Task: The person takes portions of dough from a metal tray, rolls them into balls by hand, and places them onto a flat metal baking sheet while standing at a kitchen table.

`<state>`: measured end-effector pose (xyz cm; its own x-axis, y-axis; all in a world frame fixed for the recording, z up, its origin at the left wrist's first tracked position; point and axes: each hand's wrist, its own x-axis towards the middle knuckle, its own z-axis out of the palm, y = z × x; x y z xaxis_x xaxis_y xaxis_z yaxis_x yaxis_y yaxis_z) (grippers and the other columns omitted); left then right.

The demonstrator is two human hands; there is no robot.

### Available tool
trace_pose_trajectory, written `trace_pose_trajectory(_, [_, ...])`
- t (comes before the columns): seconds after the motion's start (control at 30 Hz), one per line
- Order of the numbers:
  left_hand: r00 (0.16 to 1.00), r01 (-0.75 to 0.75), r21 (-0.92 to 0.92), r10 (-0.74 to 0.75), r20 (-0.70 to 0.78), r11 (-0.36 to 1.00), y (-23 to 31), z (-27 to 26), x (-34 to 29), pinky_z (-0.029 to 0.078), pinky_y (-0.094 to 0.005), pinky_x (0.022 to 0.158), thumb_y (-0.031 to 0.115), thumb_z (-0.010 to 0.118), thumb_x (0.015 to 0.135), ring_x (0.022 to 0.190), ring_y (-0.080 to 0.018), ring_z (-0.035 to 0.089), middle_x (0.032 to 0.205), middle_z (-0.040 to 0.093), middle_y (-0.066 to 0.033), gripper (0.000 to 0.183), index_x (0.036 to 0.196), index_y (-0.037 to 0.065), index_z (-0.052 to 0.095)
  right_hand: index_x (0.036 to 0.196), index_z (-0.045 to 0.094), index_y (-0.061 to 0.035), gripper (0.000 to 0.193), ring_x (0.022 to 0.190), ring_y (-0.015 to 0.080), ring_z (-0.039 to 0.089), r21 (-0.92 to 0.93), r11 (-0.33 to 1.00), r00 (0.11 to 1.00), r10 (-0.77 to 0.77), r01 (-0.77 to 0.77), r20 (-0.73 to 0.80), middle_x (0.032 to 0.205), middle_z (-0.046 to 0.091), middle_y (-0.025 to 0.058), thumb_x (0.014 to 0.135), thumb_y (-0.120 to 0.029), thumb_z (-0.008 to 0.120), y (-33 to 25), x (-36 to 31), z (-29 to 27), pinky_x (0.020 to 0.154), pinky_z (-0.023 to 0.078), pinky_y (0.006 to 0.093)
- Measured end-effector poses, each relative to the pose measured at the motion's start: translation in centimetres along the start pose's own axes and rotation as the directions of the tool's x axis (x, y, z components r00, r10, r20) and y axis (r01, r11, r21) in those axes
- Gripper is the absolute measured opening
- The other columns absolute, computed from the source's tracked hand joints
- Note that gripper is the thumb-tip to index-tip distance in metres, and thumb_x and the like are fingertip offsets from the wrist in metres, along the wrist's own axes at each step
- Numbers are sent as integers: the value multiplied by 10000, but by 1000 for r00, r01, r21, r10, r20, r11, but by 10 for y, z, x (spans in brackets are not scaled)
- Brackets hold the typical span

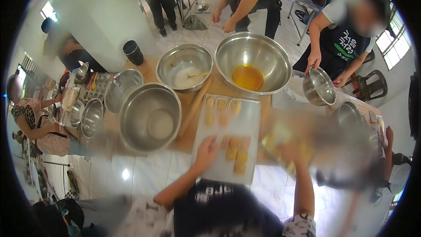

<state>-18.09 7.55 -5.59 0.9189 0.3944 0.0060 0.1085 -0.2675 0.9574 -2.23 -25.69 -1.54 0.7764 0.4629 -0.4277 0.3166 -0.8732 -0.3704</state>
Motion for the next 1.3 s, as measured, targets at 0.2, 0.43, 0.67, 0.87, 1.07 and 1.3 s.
trace_pose_trajectory(0.2, [1000, 24, -76, -23, 8, 997, -9, 1, -3, 475, -271, 800, 18, 601, 841, 1101, -176, 524, 1186, 542, -80, 411, 1243, 47, 522, 939, 696, -114, 284, 868, 334, 597, -214, 975, 955, -3, -64, -297, 838, 659, 147, 816, -274, 495, -12, 4, -1, 829, 369, 505])
trace_pose_trajectory(0.43, [1000, 18, -26, -18, 2, 1000, -1, -10, -2, 480, -263, 771, 15, 610, 831, 1071, -163, 529, 1160, 544, -78, 416, 1238, 49, 527, 956, 673, -110, 280, 924, 327, 568, -151, 985, 942, 24, -79, -335, 929, 651, 148, 786, -311, 579, -34, -1, -15, 868, 333, 522])
trace_pose_trajectory(0.67, [1000, 14, -52, -13, 14, 999, -5, -4, 7, 481, -254, 761, 20, 611, 831, 1054, -156, 537, 1142, 552, -80, 415, 1237, 52, 530, 1035, 612, -104, 462, 1016, 346, 508, -183, 983, 945, -73, 15, -318, 964, 623, 137, 649, -327, 730, 21, 14, 25, 928, 297, 545])
trace_pose_trajectory(0.87, [999, 23, -61, -22, 27, 998, -3, -9, 8, 481, -252, 766, 21, 603, 837, 1077, -158, 529, 1158, 547, -84, 404, 1234, 39, 530, 921, 588, -102, 283, 945, 337, 534, -119, 992, 901, -85, 37, -425, 859, 600, 125, 664, -176, 679, -51, -1, -25, 907, 337, 490])
trace_pose_trajectory(1.07, [998, 55, -63, -54, 19, 997, -5, -15, 6, 478, -253, 771, 28, 606, 832, 1065, -160, 534, 1157, 553, -87, 410, 1235, 39, 531, 877, 592, -112, 201, 844, 309, 579, -203, 970, 940, -188, 133, -283, 834, 609, 104, 677, -99, 612, -59, 0, -39, 827, 376, 475])
trace_pose_trajectory(1.3, [995, -83, 105, 78, 56, 991, -6, -13, 3, 475, -260, 785, 50, 615, 834, 1053, -162, 538, 1159, 549, -92, 406, 1232, 53, 538, 850, 624, -123, 131, 813, 317, 609, -359, 933, 985, -50, -14, -168, 814, 627, 118, 764, -181, 545, -56, 6, -19, 735, 414, 478])
